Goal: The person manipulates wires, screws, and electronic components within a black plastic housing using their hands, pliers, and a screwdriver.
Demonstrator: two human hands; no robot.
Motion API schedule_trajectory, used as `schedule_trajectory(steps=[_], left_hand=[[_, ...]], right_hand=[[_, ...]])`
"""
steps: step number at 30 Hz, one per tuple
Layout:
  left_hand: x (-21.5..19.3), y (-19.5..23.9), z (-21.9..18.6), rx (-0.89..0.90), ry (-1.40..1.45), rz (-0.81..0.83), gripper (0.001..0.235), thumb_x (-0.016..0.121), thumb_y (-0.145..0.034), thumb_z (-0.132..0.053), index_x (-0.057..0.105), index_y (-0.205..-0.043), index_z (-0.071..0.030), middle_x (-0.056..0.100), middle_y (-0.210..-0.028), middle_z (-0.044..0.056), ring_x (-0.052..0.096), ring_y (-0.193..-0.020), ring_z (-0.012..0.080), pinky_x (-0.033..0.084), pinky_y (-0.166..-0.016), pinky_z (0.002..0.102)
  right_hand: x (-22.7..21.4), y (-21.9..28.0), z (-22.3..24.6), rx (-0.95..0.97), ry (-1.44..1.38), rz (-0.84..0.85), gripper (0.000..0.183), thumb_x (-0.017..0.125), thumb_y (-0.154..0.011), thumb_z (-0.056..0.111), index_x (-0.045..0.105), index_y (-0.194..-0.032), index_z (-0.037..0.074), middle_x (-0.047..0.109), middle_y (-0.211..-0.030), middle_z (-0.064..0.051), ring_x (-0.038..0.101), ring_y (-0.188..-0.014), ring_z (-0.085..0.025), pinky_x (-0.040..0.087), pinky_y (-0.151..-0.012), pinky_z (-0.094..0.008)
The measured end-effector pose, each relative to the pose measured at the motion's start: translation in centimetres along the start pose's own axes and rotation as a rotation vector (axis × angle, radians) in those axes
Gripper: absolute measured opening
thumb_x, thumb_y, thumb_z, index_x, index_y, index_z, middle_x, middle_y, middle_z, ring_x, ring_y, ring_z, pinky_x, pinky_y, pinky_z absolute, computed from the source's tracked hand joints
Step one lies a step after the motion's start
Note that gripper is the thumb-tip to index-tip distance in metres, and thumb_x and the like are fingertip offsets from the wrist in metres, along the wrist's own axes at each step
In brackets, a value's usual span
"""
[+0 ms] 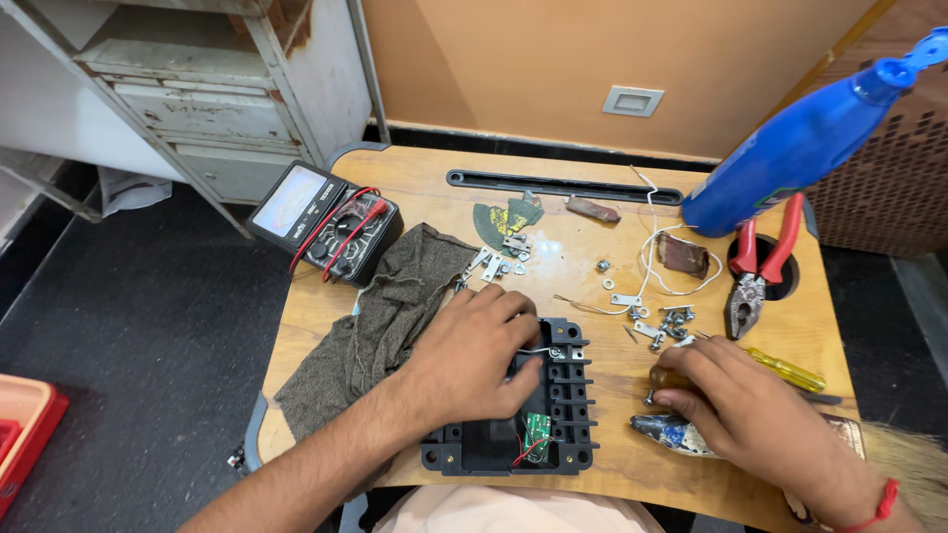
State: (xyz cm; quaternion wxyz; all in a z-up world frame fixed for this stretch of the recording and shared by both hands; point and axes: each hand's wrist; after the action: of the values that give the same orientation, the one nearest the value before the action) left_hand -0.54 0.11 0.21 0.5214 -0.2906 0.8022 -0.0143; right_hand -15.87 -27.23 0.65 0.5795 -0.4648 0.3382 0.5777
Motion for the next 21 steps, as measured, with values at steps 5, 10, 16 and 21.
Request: schedule_trajectory(steps=[5,10,16,21], left_hand=[[-0.8,-1.1,0.0,-0.164,0.135,0.063,0.039,0.072,-0.076,-0.016,0.063,-0.11,0.0,0.067,-0.099,0.016,0.063,-0.099,0.037,0.049,-0.088,0.05],[-0.9,-4.2,0.1,-0.23,-0.1,0.331,0.033,0.08,-0.07,-0.019,0.071,-0.095,-0.001,0.069,-0.1,0.018,0.067,-0.099,0.0389,0.056,-0.082,0.05],[-0.9,-9.1,-1.2,-0.26,-0.276,0.72,0.043,0.087,-0.065,-0.023,0.074,-0.103,-0.007,0.075,-0.103,0.015,0.073,-0.097,0.0358,0.06,-0.076,0.049],[-0.4,-9.4,-2.4,-0.272,-0.36,0.706,0.024,0.073,-0.082,-0.013,0.076,-0.106,-0.009,0.075,-0.107,0.015,0.074,-0.099,0.0336,0.061,-0.076,0.047]], right_hand=[[1.1,0.8,-1.1,-0.007,0.029,-0.013,0.034,0.074,-0.08,0.031,0.066,-0.105,0.01,0.068,-0.1,-0.008,0.065,-0.098,-0.03,0.053,-0.082,-0.04],[1.5,1.0,-3.2,-0.059,0.014,0.055,0.029,0.074,-0.087,0.036,0.068,-0.106,0.015,0.066,-0.103,-0.002,0.065,-0.1,-0.025,0.053,-0.087,-0.037],[1.7,0.8,-4.9,-0.196,-0.076,0.051,0.027,0.073,-0.088,0.034,0.067,-0.107,0.016,0.068,-0.104,0.0,0.066,-0.101,-0.022,0.053,-0.089,-0.036],[3.3,1.9,-7.6,-0.164,-0.013,0.029,0.036,0.078,-0.084,0.042,0.069,-0.108,0.017,0.069,-0.106,-0.003,0.068,-0.103,-0.025,0.055,-0.089,-0.036]])
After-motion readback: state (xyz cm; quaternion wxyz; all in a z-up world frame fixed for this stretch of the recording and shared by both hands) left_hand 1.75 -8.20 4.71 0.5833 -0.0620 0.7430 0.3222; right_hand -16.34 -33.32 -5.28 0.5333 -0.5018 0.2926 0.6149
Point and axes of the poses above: each hand's wrist, its own y-axis away from the middle knuckle, its own x-axis out of the palm, z = x × y
